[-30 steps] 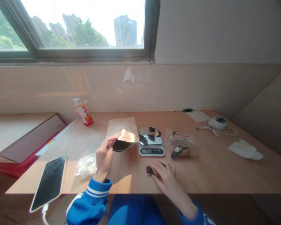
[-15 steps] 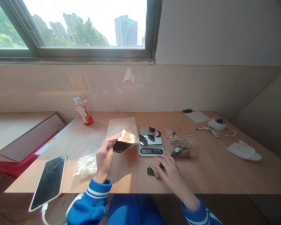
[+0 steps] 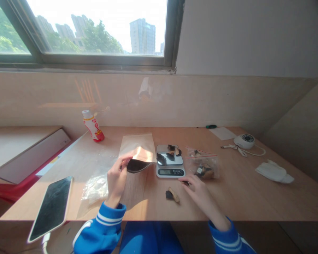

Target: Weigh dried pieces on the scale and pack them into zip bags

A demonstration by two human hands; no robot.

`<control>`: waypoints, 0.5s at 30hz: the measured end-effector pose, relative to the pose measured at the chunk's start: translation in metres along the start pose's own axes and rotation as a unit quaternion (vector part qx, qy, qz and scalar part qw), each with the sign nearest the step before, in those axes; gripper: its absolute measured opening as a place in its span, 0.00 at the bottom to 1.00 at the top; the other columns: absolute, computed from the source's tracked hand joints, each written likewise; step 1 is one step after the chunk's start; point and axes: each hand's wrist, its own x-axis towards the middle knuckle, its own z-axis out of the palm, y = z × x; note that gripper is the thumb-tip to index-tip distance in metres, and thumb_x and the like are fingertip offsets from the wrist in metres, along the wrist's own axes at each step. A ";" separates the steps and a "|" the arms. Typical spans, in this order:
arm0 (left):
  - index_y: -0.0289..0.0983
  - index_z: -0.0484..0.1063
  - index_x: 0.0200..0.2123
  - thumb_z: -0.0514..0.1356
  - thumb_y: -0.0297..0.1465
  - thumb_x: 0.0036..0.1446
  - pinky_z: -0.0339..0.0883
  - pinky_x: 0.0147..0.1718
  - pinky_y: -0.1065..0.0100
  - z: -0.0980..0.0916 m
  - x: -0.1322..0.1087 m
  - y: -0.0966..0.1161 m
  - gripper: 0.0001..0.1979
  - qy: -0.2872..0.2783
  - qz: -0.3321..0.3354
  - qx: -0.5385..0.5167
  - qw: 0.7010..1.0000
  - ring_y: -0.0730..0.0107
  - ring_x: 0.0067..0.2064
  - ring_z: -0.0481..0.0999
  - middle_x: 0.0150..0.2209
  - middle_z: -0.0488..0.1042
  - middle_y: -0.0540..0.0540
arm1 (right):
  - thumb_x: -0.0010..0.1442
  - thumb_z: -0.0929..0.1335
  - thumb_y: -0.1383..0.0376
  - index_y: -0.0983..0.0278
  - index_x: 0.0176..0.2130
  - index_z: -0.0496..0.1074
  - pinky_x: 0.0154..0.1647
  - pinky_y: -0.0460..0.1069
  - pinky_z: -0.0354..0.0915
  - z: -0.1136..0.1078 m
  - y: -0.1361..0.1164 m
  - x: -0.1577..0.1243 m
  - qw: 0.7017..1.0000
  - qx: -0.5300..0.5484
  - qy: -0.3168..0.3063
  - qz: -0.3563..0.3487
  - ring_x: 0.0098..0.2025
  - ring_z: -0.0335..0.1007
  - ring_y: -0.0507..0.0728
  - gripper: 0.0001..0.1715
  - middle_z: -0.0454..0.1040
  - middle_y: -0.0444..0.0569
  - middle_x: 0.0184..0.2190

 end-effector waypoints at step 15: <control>0.43 0.75 0.38 0.54 0.36 0.57 0.69 0.42 0.68 0.002 0.001 0.000 0.11 0.007 -0.004 0.007 1.000 0.65 0.42 0.78 0.41 0.79 0.49 | 0.64 0.61 0.65 0.60 0.41 0.74 0.47 0.56 0.66 -0.002 0.004 -0.003 0.991 -0.034 0.131 -0.010 0.44 0.70 0.60 0.13 0.76 0.51 0.39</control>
